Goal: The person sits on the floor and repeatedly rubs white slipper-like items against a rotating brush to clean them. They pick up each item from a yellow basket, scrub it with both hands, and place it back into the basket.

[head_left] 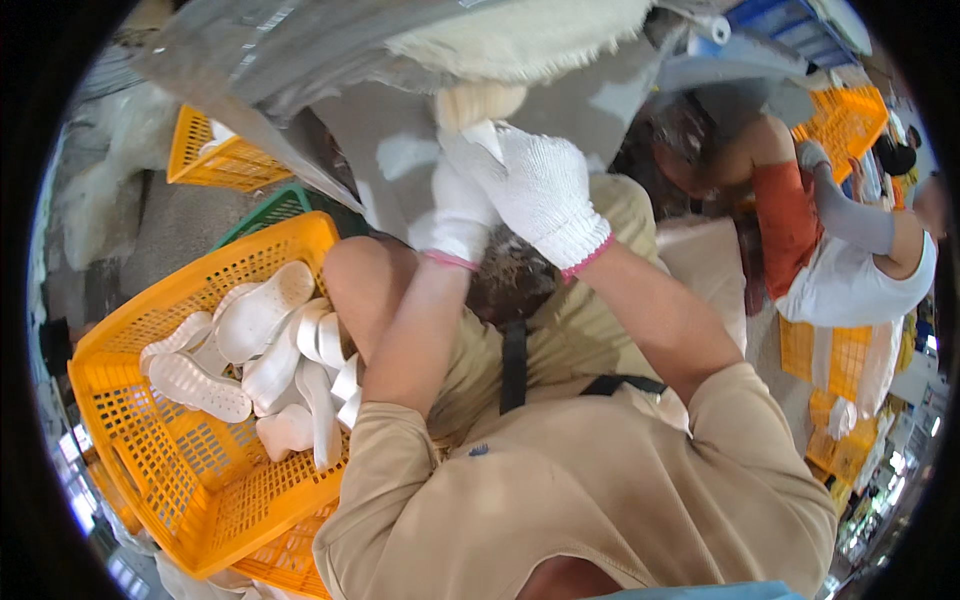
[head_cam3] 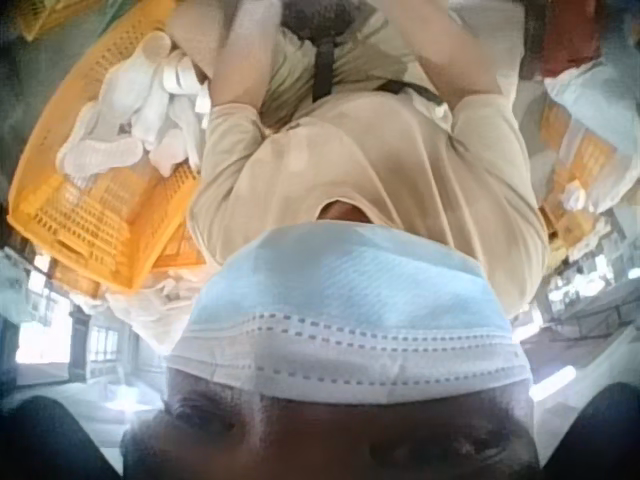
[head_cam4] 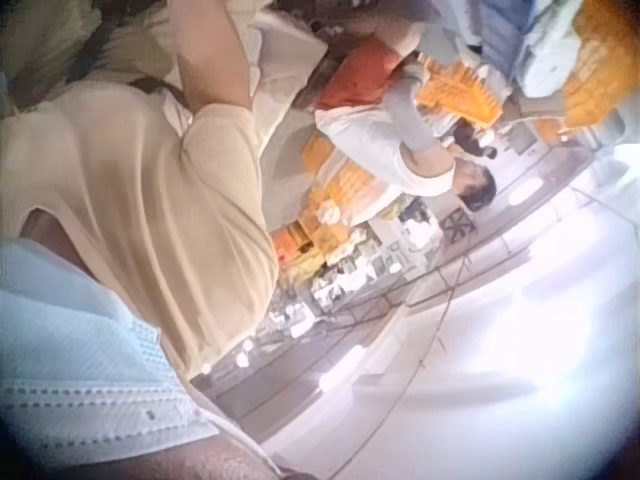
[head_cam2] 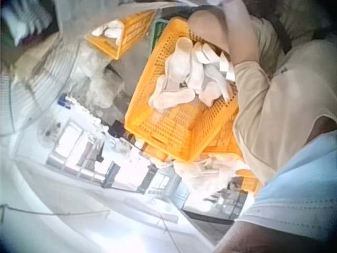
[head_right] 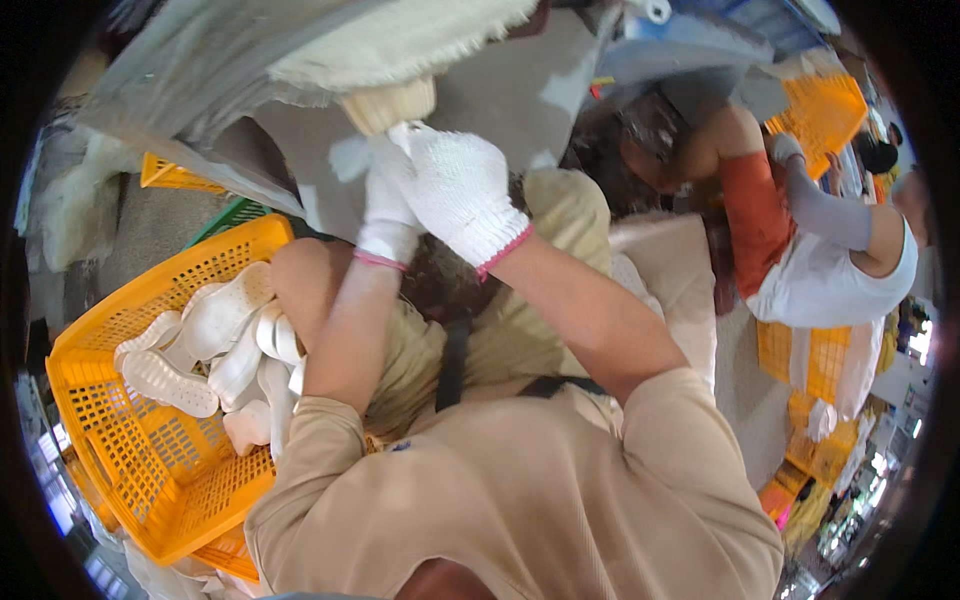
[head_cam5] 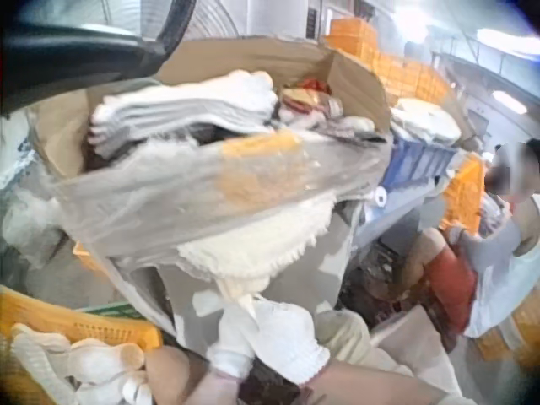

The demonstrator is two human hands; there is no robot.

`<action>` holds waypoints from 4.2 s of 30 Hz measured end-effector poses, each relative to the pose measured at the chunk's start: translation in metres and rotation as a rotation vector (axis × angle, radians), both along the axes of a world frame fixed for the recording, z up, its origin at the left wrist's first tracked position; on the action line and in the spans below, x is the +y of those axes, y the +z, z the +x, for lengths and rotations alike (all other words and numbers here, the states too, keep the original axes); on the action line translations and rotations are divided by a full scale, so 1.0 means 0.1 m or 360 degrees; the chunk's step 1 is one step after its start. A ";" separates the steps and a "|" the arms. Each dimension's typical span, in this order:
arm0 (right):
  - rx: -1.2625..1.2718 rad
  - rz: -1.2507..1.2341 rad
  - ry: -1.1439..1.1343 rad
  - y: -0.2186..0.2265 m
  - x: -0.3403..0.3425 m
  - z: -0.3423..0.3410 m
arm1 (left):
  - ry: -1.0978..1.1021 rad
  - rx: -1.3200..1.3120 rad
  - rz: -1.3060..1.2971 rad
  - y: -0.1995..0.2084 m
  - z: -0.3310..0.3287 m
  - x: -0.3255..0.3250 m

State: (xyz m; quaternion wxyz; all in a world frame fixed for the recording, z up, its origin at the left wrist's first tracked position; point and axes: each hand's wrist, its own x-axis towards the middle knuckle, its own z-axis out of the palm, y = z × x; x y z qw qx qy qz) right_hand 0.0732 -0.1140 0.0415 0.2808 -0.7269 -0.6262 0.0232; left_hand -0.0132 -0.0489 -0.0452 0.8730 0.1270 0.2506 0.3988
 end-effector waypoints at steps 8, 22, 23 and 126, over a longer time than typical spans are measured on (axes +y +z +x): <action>0.0512 -0.0685 0.0210 0.14 -0.35 0.06 | -0.0509 -0.0416 -0.0240 -0.27 0.17 0.18; 0.0128 -0.0213 0.0189 0.08 -1.08 -0.18 | -0.0391 -0.0510 -0.0249 -0.42 0.20 -0.26; 0.0184 -0.0328 0.0067 0.04 -1.28 -0.19 | -0.0332 -0.0710 -0.0298 -0.45 0.19 -0.31; 0.0884 -0.0292 0.0265 0.16 0.20 1.69 | -0.0144 0.0380 0.0041 0.36 1.26 -0.04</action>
